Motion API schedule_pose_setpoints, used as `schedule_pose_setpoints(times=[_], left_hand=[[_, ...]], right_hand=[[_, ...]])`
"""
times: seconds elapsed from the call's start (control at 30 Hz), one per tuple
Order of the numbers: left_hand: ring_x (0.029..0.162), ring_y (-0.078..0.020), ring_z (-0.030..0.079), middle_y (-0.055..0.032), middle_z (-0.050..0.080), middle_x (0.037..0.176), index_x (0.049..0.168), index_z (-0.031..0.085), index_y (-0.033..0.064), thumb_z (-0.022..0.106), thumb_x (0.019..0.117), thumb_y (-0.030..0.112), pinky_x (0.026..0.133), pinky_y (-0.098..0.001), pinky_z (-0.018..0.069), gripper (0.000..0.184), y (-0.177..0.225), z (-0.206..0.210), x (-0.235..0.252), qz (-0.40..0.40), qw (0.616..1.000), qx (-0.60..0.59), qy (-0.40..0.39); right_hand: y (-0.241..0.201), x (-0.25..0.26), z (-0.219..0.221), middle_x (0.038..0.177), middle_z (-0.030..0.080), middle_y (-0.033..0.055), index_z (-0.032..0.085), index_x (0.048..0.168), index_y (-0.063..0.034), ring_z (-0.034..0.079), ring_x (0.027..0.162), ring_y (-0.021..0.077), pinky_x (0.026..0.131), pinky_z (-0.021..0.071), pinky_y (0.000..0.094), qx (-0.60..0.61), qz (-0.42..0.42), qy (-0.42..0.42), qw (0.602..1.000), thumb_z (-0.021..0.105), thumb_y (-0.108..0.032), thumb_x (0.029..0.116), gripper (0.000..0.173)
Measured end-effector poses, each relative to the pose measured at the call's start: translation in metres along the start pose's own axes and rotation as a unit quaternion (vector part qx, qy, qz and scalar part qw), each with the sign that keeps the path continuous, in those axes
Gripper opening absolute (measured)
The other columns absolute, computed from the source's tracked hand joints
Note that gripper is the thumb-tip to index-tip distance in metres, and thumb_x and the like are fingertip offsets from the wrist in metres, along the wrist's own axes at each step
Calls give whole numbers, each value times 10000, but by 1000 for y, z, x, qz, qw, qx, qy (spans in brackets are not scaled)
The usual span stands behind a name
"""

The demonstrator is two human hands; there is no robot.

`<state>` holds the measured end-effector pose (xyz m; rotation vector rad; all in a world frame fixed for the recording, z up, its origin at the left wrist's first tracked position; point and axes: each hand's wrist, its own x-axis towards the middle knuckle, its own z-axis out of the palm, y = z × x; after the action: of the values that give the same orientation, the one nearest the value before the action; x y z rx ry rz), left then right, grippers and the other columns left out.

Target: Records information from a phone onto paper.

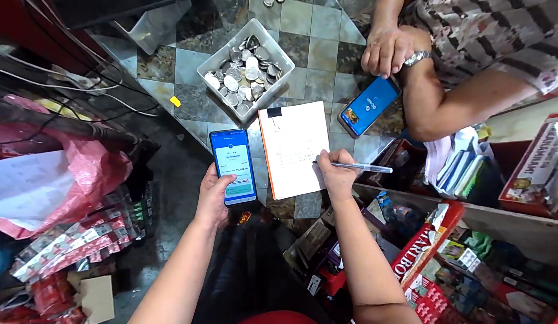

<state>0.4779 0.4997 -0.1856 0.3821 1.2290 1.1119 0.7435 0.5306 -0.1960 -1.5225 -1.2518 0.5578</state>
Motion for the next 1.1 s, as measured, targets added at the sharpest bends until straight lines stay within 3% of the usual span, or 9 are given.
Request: schedule_pose_setpoints(times=[0.6,0.73,0.8,0.9,1.03,1.1], left_hand=[[896,-147,740,-59,730,1075,1320,552,124,456,987,-45,756,-331,637,386,-1,0,1,7,1000,2,-2],[888,-156,741,-67,729,1069,1314,557,126,460,987,-38,746,-337,638,379,0,0,1,2,1000,10,4],[888,-149,742,-61,731,1067,1306,561,129,459,987,-39,747,-333,638,375,0,0,1,4,1000,12,4],[894,-153,742,-61,731,1074,1313,552,131,456,987,-37,751,-336,638,379,-1,1,0,7,1000,6,3],[917,-161,735,-67,722,1104,1350,541,130,487,984,-27,763,-343,633,402,-2,0,0,5,1000,7,7],[915,-153,729,-60,718,1100,1335,547,131,493,983,-28,768,-339,628,390,-1,0,0,2,1000,14,7]], right_hand=[[5,1,1,577,513,-99,505,613,-135,475,526,-47,509,399,130,23,-30,29,999,680,13,858,335],[8,-2,1,602,529,-101,495,654,-159,524,542,-20,523,467,155,60,-23,97,993,647,37,874,331],[7,-3,4,586,504,-102,481,637,-158,498,525,-26,506,441,148,44,-21,118,992,643,40,869,345],[3,-2,6,560,437,-106,444,609,-155,423,506,-46,487,364,128,13,-28,104,994,630,36,877,378],[2,-1,5,566,418,-94,425,611,-145,415,511,-42,497,361,131,-17,-35,87,995,621,16,899,384],[3,0,1,586,462,-90,458,633,-131,451,531,-46,520,389,129,-25,-32,65,997,635,-9,907,348]])
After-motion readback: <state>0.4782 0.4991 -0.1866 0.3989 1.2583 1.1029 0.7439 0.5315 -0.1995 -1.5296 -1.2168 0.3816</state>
